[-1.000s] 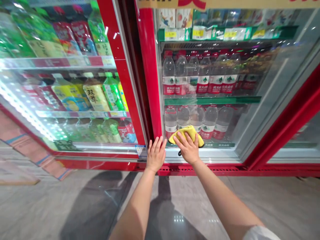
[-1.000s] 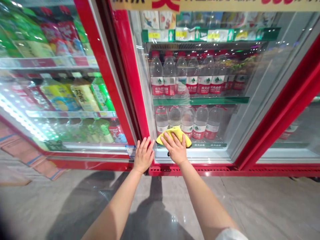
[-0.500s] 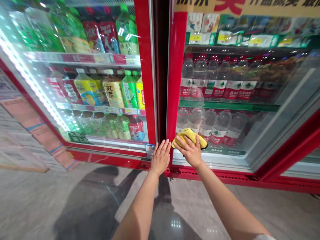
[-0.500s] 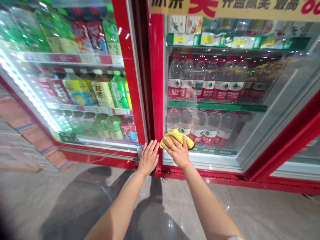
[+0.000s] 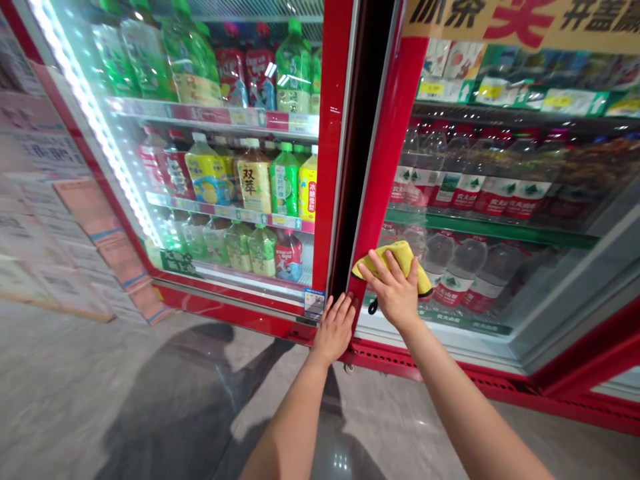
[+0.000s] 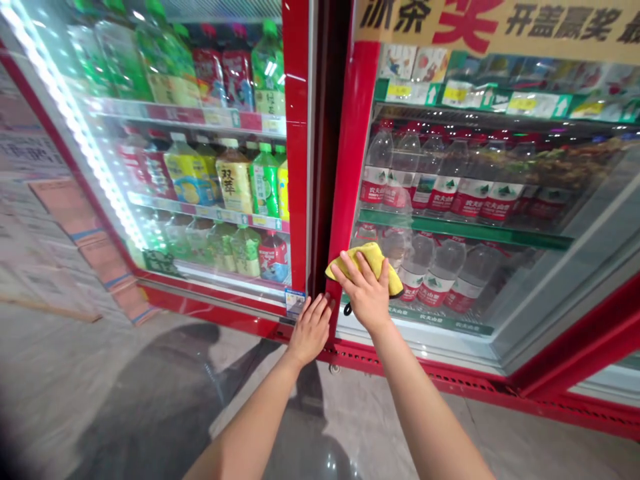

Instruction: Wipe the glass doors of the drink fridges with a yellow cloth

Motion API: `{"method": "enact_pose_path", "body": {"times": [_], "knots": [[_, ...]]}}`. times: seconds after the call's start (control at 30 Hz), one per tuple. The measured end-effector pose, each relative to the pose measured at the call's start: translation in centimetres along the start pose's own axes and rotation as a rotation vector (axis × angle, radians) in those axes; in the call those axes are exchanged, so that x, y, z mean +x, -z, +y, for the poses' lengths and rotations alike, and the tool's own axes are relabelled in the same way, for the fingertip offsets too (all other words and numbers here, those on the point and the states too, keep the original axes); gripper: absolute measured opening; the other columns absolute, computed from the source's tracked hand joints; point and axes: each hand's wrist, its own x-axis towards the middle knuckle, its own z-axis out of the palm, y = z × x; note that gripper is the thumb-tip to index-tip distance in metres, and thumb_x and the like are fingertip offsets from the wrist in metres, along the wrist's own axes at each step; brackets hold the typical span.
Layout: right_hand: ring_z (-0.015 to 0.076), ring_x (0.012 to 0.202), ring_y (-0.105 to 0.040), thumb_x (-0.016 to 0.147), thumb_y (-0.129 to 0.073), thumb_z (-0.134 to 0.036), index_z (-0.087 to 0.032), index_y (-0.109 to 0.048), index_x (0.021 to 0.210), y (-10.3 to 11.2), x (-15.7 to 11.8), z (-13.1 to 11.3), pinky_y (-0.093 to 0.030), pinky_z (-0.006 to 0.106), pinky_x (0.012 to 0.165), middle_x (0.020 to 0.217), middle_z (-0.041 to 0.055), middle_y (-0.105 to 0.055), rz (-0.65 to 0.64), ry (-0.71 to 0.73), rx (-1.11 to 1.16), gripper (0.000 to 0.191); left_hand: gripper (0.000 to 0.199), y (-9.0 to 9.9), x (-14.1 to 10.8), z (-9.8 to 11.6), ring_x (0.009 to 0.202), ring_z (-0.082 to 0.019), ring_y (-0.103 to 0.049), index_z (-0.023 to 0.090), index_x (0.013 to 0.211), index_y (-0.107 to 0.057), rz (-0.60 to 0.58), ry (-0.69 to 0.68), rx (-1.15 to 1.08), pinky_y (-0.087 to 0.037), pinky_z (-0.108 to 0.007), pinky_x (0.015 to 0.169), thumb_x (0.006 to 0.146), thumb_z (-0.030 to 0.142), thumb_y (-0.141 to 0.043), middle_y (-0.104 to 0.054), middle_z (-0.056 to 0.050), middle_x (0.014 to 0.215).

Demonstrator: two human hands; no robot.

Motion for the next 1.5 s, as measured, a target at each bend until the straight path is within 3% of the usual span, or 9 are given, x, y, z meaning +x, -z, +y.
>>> {"method": "enact_pose_path", "body": {"times": [0.17, 0.27, 0.47, 0.6, 0.83, 1.0, 1.2, 1.4, 1.5], "knots": [[0.0270, 0.154, -0.033, 0.102, -0.050, -0.019, -0.040, -0.062, 0.139, 0.8, 6.5, 1.7, -0.003, 0.067, 0.126, 0.157, -0.0015, -0.052, 0.108, 0.024, -0.004, 0.044, 0.064, -0.5, -0.8, 0.2, 0.153, -0.026, -0.038, 0.012, 0.151, -0.048, -0.078, 0.032, -0.003, -0.030, -0.047, 0.130, 0.088, 0.014, -0.055, -0.047, -0.015, 0.160], [0.0249, 0.150, -0.038, 0.103, -0.053, -0.024, -0.041, -0.066, 0.134, 0.1, 7.4, 2.3, -0.007, 0.067, 0.126, 0.147, -0.0027, -0.061, 0.211, 0.084, -0.003, 0.037, 0.063, -1.1, -1.9, 0.3, 0.153, -0.027, -0.038, 0.012, 0.151, -0.049, -0.099, 0.041, 0.014, -0.028, -0.048, 0.130, 0.088, 0.014, -0.055, -0.048, -0.015, 0.160], [0.0228, 0.145, -0.046, 0.101, -0.057, -0.025, -0.044, -0.059, 0.142, -1.6, 1.5, 1.9, 0.000, 0.055, 0.130, 0.147, -0.0054, -0.063, 0.081, 0.191, 0.004, 0.045, 0.069, -2.2, -4.6, 0.9, 0.156, -0.025, -0.032, 0.017, 0.158, -0.038, -0.174, 0.039, 0.038, -0.020, -0.049, 0.132, 0.091, 0.019, -0.053, -0.041, -0.011, 0.165], [0.0233, 0.146, -0.045, 0.099, -0.054, -0.020, -0.043, -0.050, 0.151, -2.3, -2.6, 1.2, 0.005, 0.051, 0.130, 0.150, -0.0045, -0.061, -0.011, 0.201, 0.047, 0.057, 0.068, -2.6, -5.1, 1.4, 0.156, -0.026, -0.031, 0.017, 0.156, -0.042, -0.206, 0.046, 0.015, -0.020, -0.049, 0.131, 0.090, 0.019, -0.056, -0.039, -0.013, 0.166], [0.0225, 0.139, -0.052, 0.100, -0.049, -0.019, -0.042, -0.051, 0.151, -3.7, -8.3, -0.8, 0.012, 0.049, 0.128, 0.148, -0.0041, -0.062, -0.123, 0.208, 0.083, 0.055, 0.054, -2.9, -5.3, 1.8, 0.154, -0.028, -0.035, 0.016, 0.145, -0.056, -0.230, 0.052, 0.010, -0.025, -0.049, 0.130, 0.091, 0.022, -0.057, -0.046, -0.014, 0.162], [0.0188, 0.139, -0.052, 0.100, -0.050, -0.015, -0.042, -0.049, 0.152, -2.7, -7.5, 0.0, 0.009, 0.048, 0.129, 0.150, -0.0050, -0.060, -0.165, 0.254, 0.094, 0.058, 0.060, -2.3, -4.9, 1.6, 0.155, -0.026, -0.034, 0.015, 0.150, -0.050, -0.224, 0.055, 0.016, -0.021, -0.051, 0.131, 0.090, 0.020, -0.056, -0.042, -0.014, 0.164], [0.0250, 0.150, -0.041, 0.098, -0.053, -0.015, -0.043, -0.046, 0.154, -1.5, -5.1, 2.1, 0.002, 0.059, 0.128, 0.155, -0.0002, -0.056, 0.031, -0.041, 0.018, 0.063, 0.076, -1.5, -2.6, 1.1, 0.157, -0.025, -0.029, 0.016, 0.162, -0.030, -0.157, 0.079, 0.028, -0.018, -0.051, 0.132, 0.089, 0.015, -0.051, -0.033, -0.013, 0.168], [0.0160, 0.136, -0.055, 0.099, -0.049, -0.011, -0.041, -0.057, 0.145, -1.7, -11.1, 1.4, 0.003, 0.044, 0.130, 0.147, -0.0050, -0.064, -0.205, 0.293, 0.121, 0.056, 0.077, -1.2, -2.1, 1.2, 0.156, -0.025, -0.031, 0.014, 0.163, -0.027, -0.153, 0.087, 0.039, -0.019, -0.050, 0.131, 0.089, 0.015, -0.051, -0.037, -0.013, 0.166], [0.0157, 0.137, -0.054, 0.099, -0.050, -0.012, -0.042, -0.057, 0.144, -1.3, -11.2, 2.7, 0.000, 0.044, 0.130, 0.149, -0.0058, -0.061, -0.232, 0.312, 0.137, 0.055, 0.076, -1.0, -1.4, 1.4, 0.156, -0.024, -0.031, 0.014, 0.163, -0.026, -0.132, 0.063, 0.044, -0.016, -0.050, 0.132, 0.091, 0.015, -0.051, -0.039, -0.013, 0.166]]}}
